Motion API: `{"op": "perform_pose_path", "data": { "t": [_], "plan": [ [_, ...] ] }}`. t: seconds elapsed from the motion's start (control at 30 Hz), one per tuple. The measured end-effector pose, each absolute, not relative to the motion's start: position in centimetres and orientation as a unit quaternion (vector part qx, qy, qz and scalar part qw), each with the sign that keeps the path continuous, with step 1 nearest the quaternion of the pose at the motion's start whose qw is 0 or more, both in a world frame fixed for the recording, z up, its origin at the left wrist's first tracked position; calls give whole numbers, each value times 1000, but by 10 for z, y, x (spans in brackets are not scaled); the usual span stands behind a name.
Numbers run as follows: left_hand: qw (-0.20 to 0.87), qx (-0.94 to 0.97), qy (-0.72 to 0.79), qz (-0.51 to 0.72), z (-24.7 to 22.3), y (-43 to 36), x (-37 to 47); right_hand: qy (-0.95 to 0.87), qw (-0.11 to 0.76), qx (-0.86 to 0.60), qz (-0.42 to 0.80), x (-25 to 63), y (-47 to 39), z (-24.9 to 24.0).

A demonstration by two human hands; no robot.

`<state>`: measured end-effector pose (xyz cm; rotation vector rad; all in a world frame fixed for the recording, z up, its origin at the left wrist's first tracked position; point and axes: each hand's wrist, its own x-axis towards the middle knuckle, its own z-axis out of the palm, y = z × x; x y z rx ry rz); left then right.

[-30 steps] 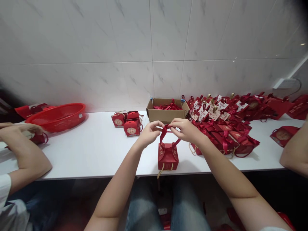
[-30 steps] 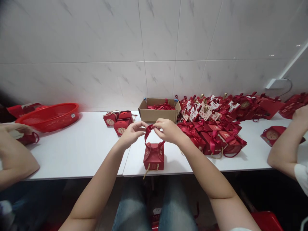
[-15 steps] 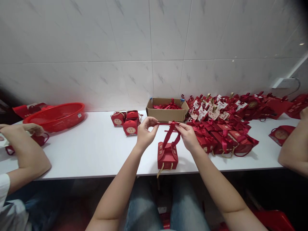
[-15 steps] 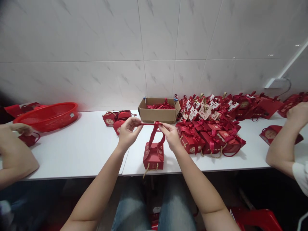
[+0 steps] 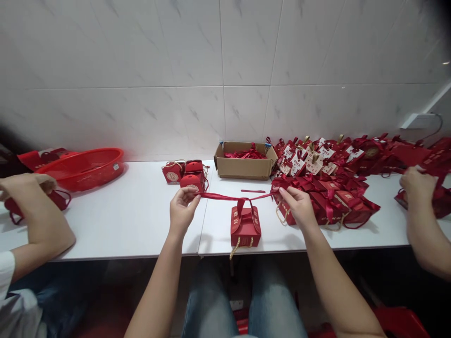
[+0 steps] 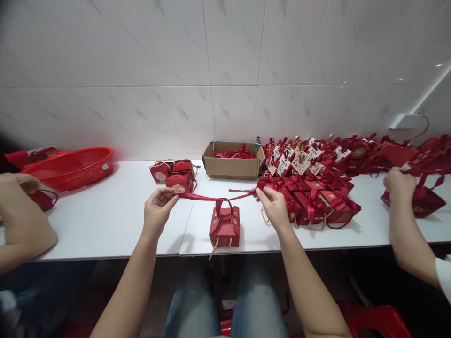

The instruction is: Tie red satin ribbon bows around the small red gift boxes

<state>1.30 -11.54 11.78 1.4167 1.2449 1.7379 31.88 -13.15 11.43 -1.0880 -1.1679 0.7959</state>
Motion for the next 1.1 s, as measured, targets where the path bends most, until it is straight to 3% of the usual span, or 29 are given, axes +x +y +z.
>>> {"op": "perform_pose_path", "data": {
  "t": [0.23,0.47,0.67,0.8,0.97,1.1],
  "plan": [
    [279,510,527,620,84,-118,-19,-508,569,-597,247,362,-162,85],
    [160,514,704,462,37,-115,-41,-451,541,-642,303,378,-190,32],
    [132,516,763,367,18,-113,-39,-402,554,-638,352,374,-194,5],
    [131,523,763,356,23,-114,-32,-432,528,-671,291,377,-195,14],
    [68,588,675,440,48,-129,8,-532,560,-634,38,360,-200,60],
    [250,646,538,480,60,-137,60,-704,486,-500,138,320,-185,87]
  ]
}}
